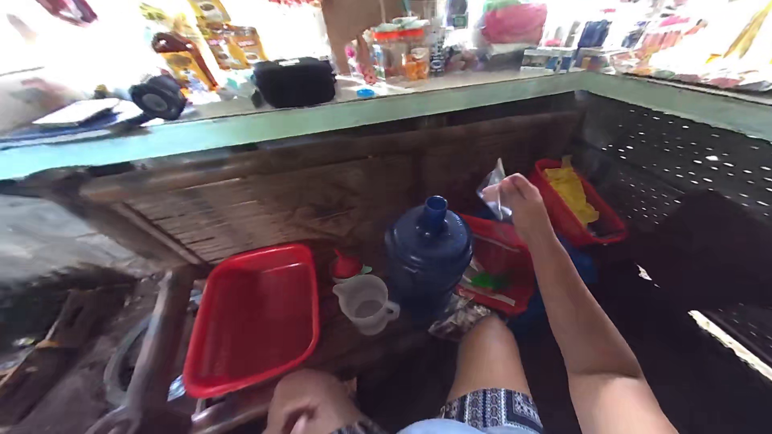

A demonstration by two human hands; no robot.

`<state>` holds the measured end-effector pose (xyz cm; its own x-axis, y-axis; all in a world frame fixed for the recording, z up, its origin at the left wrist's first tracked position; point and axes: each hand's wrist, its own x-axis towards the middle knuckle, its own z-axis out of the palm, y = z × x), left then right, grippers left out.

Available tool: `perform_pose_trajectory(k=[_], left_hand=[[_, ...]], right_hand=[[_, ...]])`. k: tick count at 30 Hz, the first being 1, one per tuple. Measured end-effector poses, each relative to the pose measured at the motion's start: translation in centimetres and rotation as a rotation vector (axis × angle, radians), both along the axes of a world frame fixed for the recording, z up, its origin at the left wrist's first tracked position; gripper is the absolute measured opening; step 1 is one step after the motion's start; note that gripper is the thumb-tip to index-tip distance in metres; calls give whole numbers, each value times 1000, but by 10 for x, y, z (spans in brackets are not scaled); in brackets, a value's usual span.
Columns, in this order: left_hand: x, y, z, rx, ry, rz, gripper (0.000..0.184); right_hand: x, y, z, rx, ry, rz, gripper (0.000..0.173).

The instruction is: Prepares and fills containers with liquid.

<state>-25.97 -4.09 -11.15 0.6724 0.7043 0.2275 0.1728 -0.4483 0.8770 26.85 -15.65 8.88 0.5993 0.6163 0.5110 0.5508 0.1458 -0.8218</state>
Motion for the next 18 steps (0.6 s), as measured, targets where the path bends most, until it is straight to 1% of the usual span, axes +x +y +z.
perform_pose_trajectory(k=[1,2,3,5,6,7,8,9,10,12,13,15,17,18], left_hand=[[30,-1,15,-251,-158,-29,43],[59,-6,29,-494,-282,-62,45],[83,-8,39,-684,-351,-142,57],[118,-8,54,-917,-387,-327,84],[129,-7,60,-975,-409,-374,91],[134,-5,64,-1000,-447,-398,91],[135,-4,70,-1011,-476,-388,75],[134,-2,73,-1024,-480,-348,52],[131,1,73,-1025,-466,-336,45],[127,3,69,-974,-416,-269,55],[125,3,66,-959,-429,-227,54],[122,2,60,-949,-482,-120,45],[121,0,56,-956,-533,-14,31],[120,0,55,-951,-552,34,27]], right_hand=[[-45,-2,3,-80,-88,114,28],[-92,-5,1,-180,-166,244,23],[-134,-5,-8,-264,-244,401,20],[-206,-5,-36,-357,-419,687,20],[-231,-6,-53,-385,-482,781,20],[-250,-6,-70,-377,-532,840,20],[-263,-7,-84,-384,-546,886,22],[-271,-9,-96,-362,-568,908,22],[-276,-11,-106,-350,-592,932,22],[-281,-15,-118,-336,-600,1031,21],[-283,-16,-122,-353,-596,1096,21],[-287,-16,-126,-409,-574,1223,22],[-288,-16,-135,-351,-570,1269,24],[-286,-17,-138,-284,-551,1238,27]])
